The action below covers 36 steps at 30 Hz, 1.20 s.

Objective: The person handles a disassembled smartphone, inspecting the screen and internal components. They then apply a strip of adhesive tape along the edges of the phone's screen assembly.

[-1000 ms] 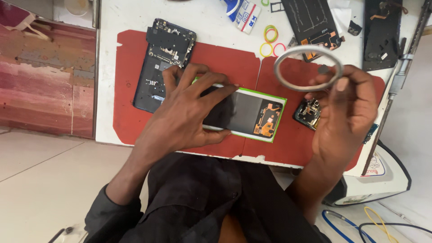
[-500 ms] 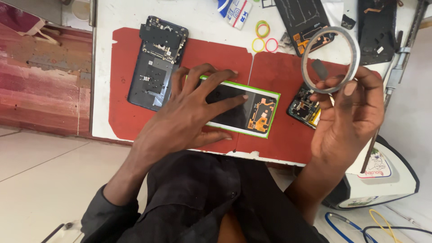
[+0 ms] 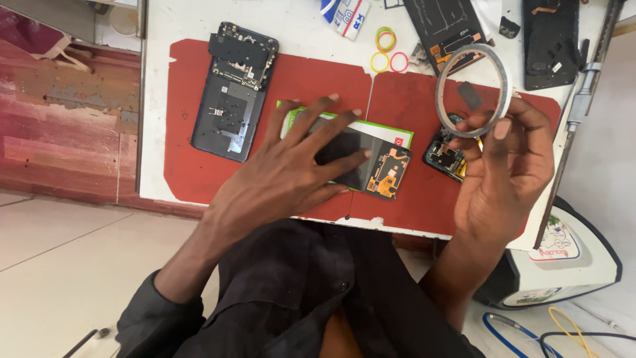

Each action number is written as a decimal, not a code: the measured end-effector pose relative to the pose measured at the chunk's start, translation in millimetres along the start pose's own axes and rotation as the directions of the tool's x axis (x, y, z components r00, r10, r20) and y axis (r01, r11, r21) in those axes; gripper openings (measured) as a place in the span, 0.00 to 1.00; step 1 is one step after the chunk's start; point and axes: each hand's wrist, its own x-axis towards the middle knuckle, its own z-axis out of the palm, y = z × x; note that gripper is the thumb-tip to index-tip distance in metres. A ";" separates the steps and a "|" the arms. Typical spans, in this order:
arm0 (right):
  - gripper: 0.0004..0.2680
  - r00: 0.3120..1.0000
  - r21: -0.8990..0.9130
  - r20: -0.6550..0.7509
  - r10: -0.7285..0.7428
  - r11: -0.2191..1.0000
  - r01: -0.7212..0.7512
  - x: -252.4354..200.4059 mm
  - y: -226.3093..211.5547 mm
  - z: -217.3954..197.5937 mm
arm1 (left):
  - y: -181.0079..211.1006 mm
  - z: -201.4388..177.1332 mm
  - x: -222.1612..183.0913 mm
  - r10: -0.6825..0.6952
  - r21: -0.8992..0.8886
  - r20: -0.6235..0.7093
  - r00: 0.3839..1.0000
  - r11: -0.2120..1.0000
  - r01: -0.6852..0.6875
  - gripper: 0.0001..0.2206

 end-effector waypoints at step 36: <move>0.10 0.999 0.035 0.053 0.012 0.999 -0.013 -0.3 -1.0 11.4 | 1.4 13.7 -6.8 -0.102 0.009 -0.057 0.993 0.995 0.103 0.29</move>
